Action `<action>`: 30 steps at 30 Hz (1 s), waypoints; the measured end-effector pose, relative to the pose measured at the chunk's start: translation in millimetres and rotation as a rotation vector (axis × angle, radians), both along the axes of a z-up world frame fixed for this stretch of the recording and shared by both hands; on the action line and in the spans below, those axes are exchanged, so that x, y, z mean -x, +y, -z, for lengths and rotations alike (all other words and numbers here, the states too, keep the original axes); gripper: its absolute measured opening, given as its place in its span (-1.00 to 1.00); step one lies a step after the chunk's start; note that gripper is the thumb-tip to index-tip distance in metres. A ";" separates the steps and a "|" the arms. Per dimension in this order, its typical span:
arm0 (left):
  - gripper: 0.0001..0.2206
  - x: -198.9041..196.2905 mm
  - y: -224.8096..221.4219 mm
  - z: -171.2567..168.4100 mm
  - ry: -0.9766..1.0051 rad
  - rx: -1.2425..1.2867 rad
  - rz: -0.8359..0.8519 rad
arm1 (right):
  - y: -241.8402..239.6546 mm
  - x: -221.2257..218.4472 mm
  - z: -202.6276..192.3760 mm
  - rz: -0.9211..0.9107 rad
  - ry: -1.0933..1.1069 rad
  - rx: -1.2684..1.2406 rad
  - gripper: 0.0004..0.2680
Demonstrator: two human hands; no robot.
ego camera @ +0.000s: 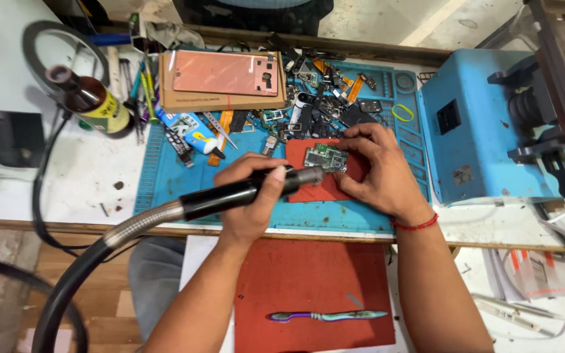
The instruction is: The person heats a circuit board with a hot air station tool and uses their fingers to touch parts of the board while it rests on a red mat.
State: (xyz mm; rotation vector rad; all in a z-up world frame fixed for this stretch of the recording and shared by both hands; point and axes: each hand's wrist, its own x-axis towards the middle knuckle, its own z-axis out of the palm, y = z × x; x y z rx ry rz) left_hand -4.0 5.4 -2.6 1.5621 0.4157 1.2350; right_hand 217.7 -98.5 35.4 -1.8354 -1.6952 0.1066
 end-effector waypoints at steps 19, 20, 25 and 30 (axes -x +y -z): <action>-0.81 -5.0 -0.9 5.7 0.034 0.084 -0.098 | -45.5 61.2 -6.8 0.251 -0.168 0.003 -0.41; -0.80 -4.6 -0.2 4.5 0.036 0.067 -0.092 | -42.6 63.2 -7.6 0.249 -0.190 0.018 -0.40; -0.81 1.1 1.7 3.2 0.045 0.063 0.023 | -36.9 69.0 -7.5 0.318 -0.184 0.042 -0.48; -0.81 4.4 3.2 2.9 0.081 0.115 0.156 | -43.4 63.5 -3.3 0.307 -0.174 0.018 -0.49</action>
